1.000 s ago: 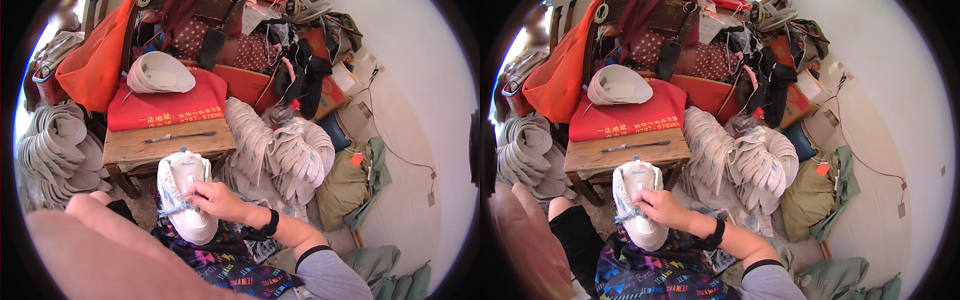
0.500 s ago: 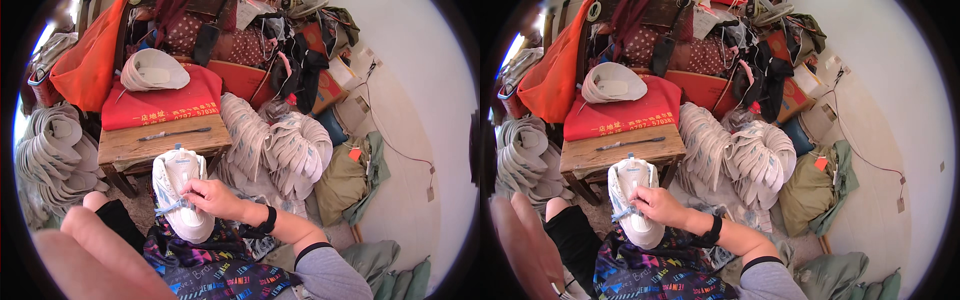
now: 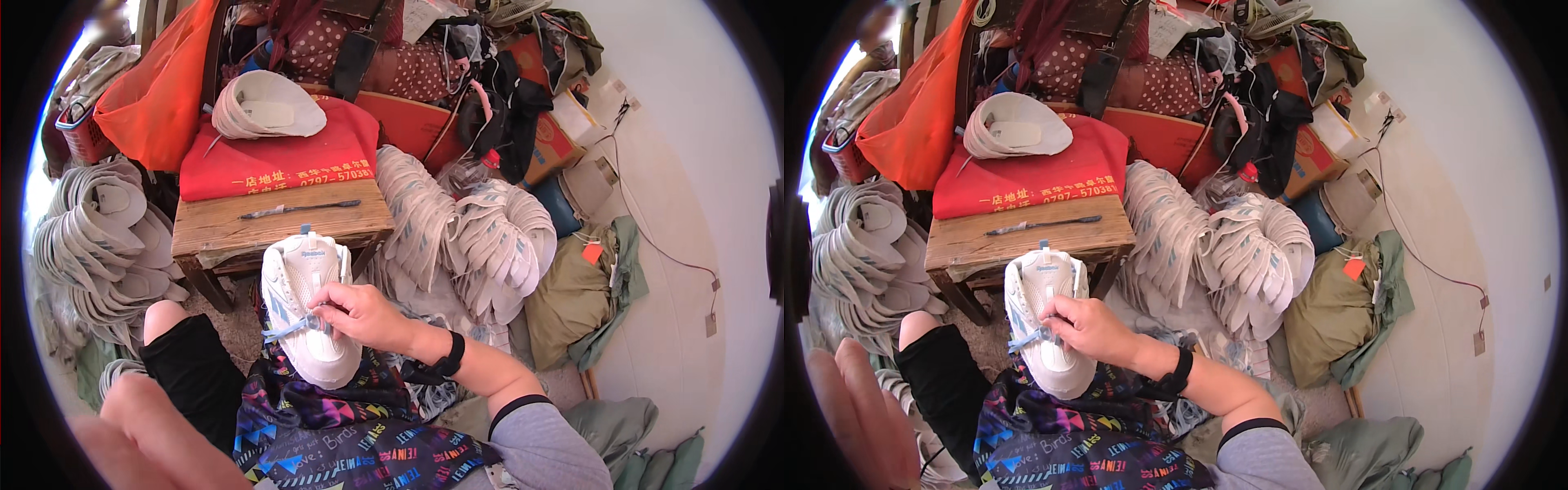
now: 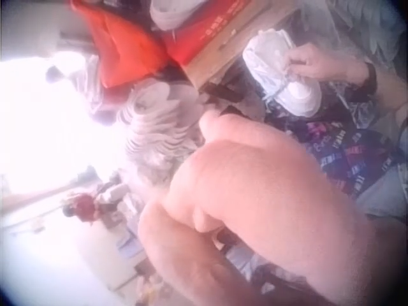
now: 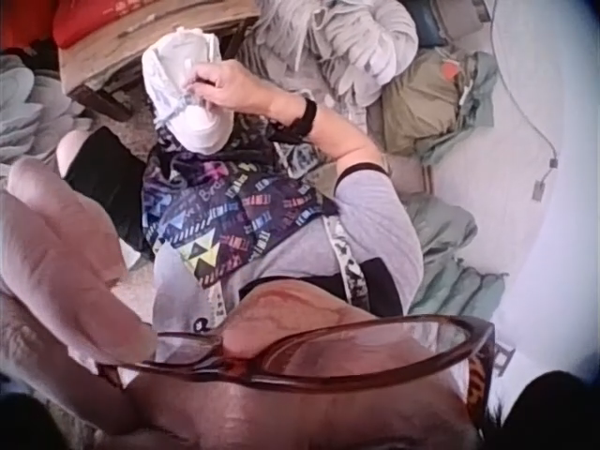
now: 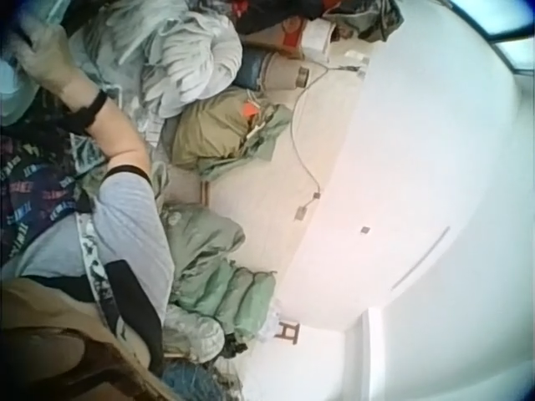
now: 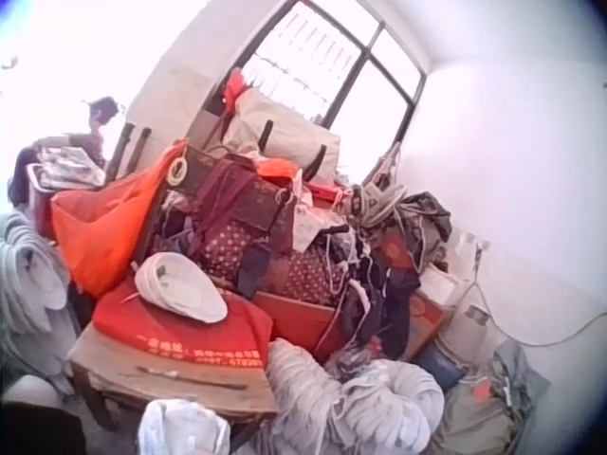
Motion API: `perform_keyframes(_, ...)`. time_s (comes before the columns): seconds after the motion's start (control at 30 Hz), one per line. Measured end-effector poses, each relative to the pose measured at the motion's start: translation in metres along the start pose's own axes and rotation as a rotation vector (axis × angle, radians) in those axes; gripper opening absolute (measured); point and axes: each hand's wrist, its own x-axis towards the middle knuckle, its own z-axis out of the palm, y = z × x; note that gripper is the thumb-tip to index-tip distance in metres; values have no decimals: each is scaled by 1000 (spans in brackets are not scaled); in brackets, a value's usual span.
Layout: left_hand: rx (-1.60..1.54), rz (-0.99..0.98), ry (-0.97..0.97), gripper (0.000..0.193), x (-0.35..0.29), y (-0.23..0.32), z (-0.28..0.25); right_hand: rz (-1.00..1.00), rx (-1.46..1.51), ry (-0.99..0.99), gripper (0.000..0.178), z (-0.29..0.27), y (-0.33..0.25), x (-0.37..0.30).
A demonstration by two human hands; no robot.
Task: Thread and adjust laces on a newly manufactured shoe component.
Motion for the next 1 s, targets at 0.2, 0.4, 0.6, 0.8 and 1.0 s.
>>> perform_keyframes(0.2,-121,33,-18,20,-3,0,2,1,7,-13,13,4,1,1)
perform_keyframes(0.4,-219,65,-19,21,-4,-3,1,3,-14,-20,12,0,-7,3)
perform_keyframes(0.6,-333,52,10,21,-1,-11,-4,14,12,-27,11,2,2,2)
perform_keyframes(0.8,-445,79,0,21,-2,-13,-3,3,-5,-7,11,5,0,3)
perform_keyframes(1.0,-540,102,5,22,-2,-17,-5,-1,13,-19,12,1,0,3)
